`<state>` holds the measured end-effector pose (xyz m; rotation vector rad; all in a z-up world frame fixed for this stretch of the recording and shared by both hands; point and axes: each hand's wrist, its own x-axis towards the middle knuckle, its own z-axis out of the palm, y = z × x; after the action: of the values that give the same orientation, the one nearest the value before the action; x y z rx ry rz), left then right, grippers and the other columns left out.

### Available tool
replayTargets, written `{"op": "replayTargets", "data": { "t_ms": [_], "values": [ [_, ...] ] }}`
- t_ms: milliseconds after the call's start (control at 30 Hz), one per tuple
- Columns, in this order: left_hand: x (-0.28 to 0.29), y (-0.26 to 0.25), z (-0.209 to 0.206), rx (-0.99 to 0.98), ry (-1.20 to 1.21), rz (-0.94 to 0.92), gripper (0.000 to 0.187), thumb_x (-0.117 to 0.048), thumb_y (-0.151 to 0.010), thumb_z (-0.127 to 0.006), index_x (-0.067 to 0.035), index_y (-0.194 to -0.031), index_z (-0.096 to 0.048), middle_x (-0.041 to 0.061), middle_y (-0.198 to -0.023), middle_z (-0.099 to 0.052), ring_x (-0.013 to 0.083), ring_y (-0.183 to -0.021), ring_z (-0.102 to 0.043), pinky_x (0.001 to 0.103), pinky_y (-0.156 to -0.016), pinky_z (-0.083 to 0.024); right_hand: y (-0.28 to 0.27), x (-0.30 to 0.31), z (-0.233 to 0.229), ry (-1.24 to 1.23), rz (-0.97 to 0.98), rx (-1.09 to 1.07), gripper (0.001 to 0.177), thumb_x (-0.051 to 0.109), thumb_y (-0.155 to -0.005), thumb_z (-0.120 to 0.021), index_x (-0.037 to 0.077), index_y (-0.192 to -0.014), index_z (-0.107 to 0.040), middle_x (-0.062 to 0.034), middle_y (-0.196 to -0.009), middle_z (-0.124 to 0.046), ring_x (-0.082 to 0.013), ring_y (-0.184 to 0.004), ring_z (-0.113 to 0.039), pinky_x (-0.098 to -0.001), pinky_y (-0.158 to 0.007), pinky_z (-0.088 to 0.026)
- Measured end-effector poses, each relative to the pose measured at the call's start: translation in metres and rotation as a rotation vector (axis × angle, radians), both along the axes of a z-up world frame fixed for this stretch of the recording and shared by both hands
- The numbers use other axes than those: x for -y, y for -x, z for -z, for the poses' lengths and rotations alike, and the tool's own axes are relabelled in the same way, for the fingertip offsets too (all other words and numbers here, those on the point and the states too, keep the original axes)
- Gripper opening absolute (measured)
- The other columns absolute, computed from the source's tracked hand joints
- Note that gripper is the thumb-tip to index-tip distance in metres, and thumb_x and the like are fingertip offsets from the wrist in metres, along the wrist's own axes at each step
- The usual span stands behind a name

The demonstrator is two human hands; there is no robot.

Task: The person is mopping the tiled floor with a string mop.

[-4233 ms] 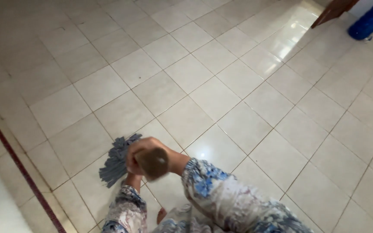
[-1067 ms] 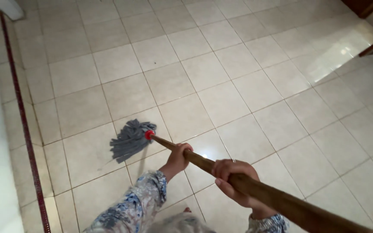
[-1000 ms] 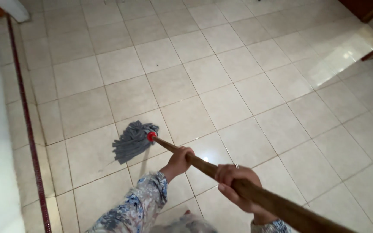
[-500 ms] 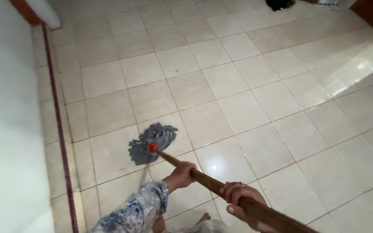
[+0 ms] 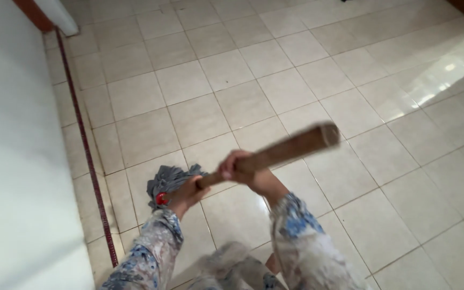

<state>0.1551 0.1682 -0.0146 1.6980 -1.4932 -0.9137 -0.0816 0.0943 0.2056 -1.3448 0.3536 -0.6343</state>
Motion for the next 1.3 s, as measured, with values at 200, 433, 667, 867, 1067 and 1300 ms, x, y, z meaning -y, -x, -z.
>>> {"op": "replayTargets", "data": {
  "t_ms": [200,433,667,867,1067,1300],
  "values": [
    [0.012,-0.001,-0.036,-0.065,-0.064,-0.111,0.035,-0.030,-0.079,-0.074,-0.004,-0.101,-0.067,0.013,-0.083,-0.072,0.0258,-0.078,-0.070,0.041,-0.070,-0.054,-0.025,0.018,0.000,-0.101,0.061,0.099,0.017,-0.001,-0.091,-0.075,0.006,-0.085,-0.061,-0.0061,-0.092,-0.069,-0.0204,-0.104,-0.069,-0.0390,-0.091,-0.058],
    [0.052,0.044,0.012,0.163,-0.087,-0.290,0.032,-0.032,-0.081,-0.072,-0.003,-0.095,-0.072,0.024,-0.093,-0.074,0.0410,-0.097,-0.072,0.047,-0.077,-0.056,0.015,0.041,0.021,-0.090,0.205,0.085,0.013,0.003,-0.094,-0.071,0.006,-0.086,-0.061,-0.0042,-0.087,-0.068,-0.0152,-0.090,-0.065,-0.0332,-0.083,-0.054],
    [0.093,0.109,0.053,0.234,-0.185,-0.321,0.022,-0.022,-0.082,-0.065,-0.007,-0.098,-0.067,0.022,-0.096,-0.072,0.0445,-0.097,-0.068,0.051,-0.077,-0.054,0.101,0.075,0.021,0.014,0.255,-0.004,0.014,0.008,-0.097,-0.068,0.005,-0.085,-0.062,-0.0030,-0.084,-0.068,-0.0124,-0.086,-0.063,-0.0311,-0.081,-0.052],
    [0.135,0.200,0.048,0.207,-0.109,-0.297,0.015,-0.010,-0.078,-0.062,-0.006,-0.093,-0.065,0.020,-0.091,-0.072,0.0440,-0.097,-0.068,0.050,-0.079,-0.055,0.195,0.108,-0.005,0.102,0.257,-0.042,0.015,0.005,-0.094,-0.070,0.006,-0.084,-0.060,-0.0028,-0.086,-0.068,-0.0122,-0.087,-0.064,-0.0309,-0.082,-0.054],
    [0.175,0.280,0.024,0.160,-0.048,-0.200,0.010,-0.012,-0.082,-0.062,-0.007,-0.090,-0.065,0.020,-0.088,-0.071,0.0427,-0.091,-0.068,0.047,-0.077,-0.054,0.267,0.128,-0.031,0.120,0.262,-0.009,0.013,0.006,-0.092,-0.071,0.006,-0.083,-0.061,-0.0028,-0.085,-0.069,-0.0125,-0.084,-0.065,-0.0301,-0.077,-0.054],
    [0.176,0.328,-0.014,0.116,-0.004,-0.005,0.021,-0.027,-0.083,-0.077,-0.009,-0.084,-0.068,0.014,-0.082,-0.072,0.0331,-0.079,-0.070,0.043,-0.069,-0.055,0.313,0.119,-0.033,0.175,0.312,0.074,0.023,0.016,-0.098,-0.070,0.006,-0.082,-0.059,-0.0037,-0.078,-0.063,-0.0143,-0.078,-0.058,-0.0323,-0.075,-0.052]
  ]
}}
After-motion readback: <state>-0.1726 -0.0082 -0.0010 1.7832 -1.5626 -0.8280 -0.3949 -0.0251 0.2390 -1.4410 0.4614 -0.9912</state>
